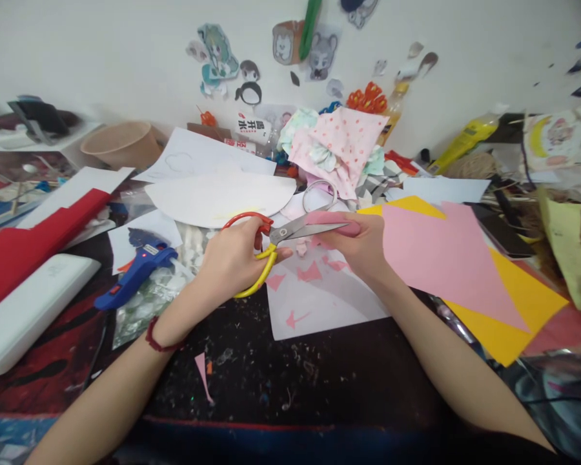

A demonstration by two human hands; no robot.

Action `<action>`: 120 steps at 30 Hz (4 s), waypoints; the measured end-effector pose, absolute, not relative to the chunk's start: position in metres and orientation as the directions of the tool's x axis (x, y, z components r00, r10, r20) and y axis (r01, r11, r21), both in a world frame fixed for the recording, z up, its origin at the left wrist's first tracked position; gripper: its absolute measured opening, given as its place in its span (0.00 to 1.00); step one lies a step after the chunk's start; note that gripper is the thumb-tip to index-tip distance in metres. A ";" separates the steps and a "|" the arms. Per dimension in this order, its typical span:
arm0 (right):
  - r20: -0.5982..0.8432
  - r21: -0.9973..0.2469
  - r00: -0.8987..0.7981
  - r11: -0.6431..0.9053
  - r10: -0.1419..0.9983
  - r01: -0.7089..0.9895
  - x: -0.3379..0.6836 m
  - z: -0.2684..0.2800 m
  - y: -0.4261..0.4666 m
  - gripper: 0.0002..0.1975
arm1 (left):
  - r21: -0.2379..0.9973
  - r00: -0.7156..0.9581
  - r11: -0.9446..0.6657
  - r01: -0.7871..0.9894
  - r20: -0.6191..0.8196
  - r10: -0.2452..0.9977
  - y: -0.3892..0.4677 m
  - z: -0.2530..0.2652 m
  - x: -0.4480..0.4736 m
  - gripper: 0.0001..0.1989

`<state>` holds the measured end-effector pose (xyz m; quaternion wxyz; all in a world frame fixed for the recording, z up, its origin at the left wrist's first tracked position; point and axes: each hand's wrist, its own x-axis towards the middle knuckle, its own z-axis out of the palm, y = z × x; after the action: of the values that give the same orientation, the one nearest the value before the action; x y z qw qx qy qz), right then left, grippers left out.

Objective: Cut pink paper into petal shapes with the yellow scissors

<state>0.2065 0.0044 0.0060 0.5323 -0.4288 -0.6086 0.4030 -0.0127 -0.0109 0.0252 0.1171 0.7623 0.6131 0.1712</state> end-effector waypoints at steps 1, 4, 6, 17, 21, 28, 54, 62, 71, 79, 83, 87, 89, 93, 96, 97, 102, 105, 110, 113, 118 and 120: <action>0.292 -0.950 -0.068 0.298 0.954 0.095 0.207 0.006 0.004 0.07 | 0.389 0.193 -0.225 0.893 0.121 0.974 -0.011 0.024 -0.013 0.23; 0.295 -0.949 -0.073 0.301 0.953 0.089 0.207 0.003 0.003 0.09 | 0.391 0.210 -0.243 0.888 0.127 0.969 -0.010 0.021 -0.016 0.23; 0.298 -0.948 -0.081 0.305 0.951 0.090 0.208 0.002 0.003 0.09 | 0.382 0.214 -0.250 0.890 0.135 0.967 -0.010 0.020 -0.018 0.23; 0.361 -0.925 -0.137 0.373 0.922 0.076 0.207 0.004 -0.001 0.12 | 0.368 0.225 -0.259 0.893 0.133 0.965 -0.013 0.020 -0.021 0.27; 0.401 -0.905 -0.145 0.416 0.904 0.087 0.208 0.003 -0.001 0.12 | 0.363 0.237 -0.276 0.890 0.149 0.960 -0.014 0.020 -0.022 0.27; 0.401 -0.879 -0.183 0.434 0.897 0.199 0.213 0.005 0.000 0.12 | 0.372 0.251 -0.291 0.881 0.153 0.956 -0.016 0.019 -0.022 0.26; 0.486 -0.846 -0.170 0.510 0.858 0.158 0.211 0.006 -0.006 0.14 | 0.453 0.254 -0.297 0.841 0.153 0.955 -0.023 0.023 -0.019 0.25; 0.494 -0.834 -0.151 0.515 0.856 0.195 0.212 0.005 -0.006 0.14 | 0.466 0.282 -0.333 0.820 0.177 0.943 -0.022 0.021 -0.020 0.25; 0.493 -0.821 -0.118 0.506 0.862 0.266 0.211 0.008 -0.007 0.10 | 0.453 0.276 -0.327 0.829 0.177 0.945 -0.023 0.023 -0.021 0.25; 0.462 -0.836 -0.145 0.485 0.875 0.258 0.213 0.008 -0.009 0.11 | 0.438 0.286 -0.346 0.830 0.198 0.938 -0.023 0.022 -0.022 0.25; 0.473 -0.838 -0.128 0.490 0.872 0.240 0.214 0.005 -0.009 0.10 | 0.442 0.289 -0.353 0.825 0.208 0.935 -0.024 0.022 -0.022 0.24; 0.469 -0.842 -0.112 0.482 0.876 0.243 0.213 0.004 -0.009 0.11 | 0.451 0.298 -0.360 0.817 0.206 0.932 -0.024 0.022 -0.021 0.24; 0.471 -0.839 -0.109 0.483 0.875 0.252 0.213 0.005 -0.009 0.12 | 0.452 0.301 -0.363 0.815 0.205 0.931 -0.024 0.022 -0.021 0.24; 0.489 -0.833 -0.111 0.501 0.865 0.234 0.213 0.006 -0.009 0.12 | 0.458 0.304 -0.368 0.809 0.210 0.929 -0.024 0.021 -0.022 0.24; 0.504 -0.826 -0.101 0.513 0.858 0.233 0.212 0.005 -0.008 0.13 | 0.460 0.313 -0.385 0.801 0.226 0.922 -0.023 0.021 -0.023 0.24; 0.505 -0.826 -0.098 0.513 0.858 0.234 0.212 0.005 -0.008 0.13 | 0.460 0.316 -0.388 0.799 0.229 0.921 -0.023 0.021 -0.023 0.23; 0.467 -0.845 -0.101 0.477 0.879 0.243 0.212 0.006 -0.009 0.11 | 0.463 0.304 -0.369 0.806 0.210 0.929 -0.023 0.022 -0.022 0.22; 0.468 -0.842 -0.104 0.478 0.878 0.248 0.212 0.008 -0.010 0.11 | 0.459 0.307 -0.368 0.808 0.206 0.929 -0.024 0.022 -0.022 0.22; 0.477 -0.841 -0.117 0.491 0.871 0.227 0.211 0.008 -0.010 0.11 | 0.446 0.330 -0.389 0.806 0.207 0.921 -0.024 0.024 -0.022 0.23; 0.495 -0.833 -0.110 0.507 0.862 0.223 0.211 0.006 -0.010 0.12 | 0.435 0.343 -0.399 0.807 0.205 0.917 -0.024 0.024 -0.023 0.22; 0.563 -0.792 -0.105 0.571 0.820 0.215 0.212 0.002 -0.007 0.11 | 0.447 0.367 -0.461 0.767 0.284 0.886 -0.021 0.020 -0.025 0.23; 0.584 -0.778 -0.112 0.594 0.804 0.207 0.212 0.001 -0.006 0.11 | 0.457 0.369 -0.472 0.754 0.300 0.880 -0.020 0.020 -0.025 0.24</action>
<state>0.2118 -0.0056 0.0013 0.5588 -0.3629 -0.6961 0.2673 -0.0251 -0.0204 0.0195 0.1218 0.8182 0.4993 0.2576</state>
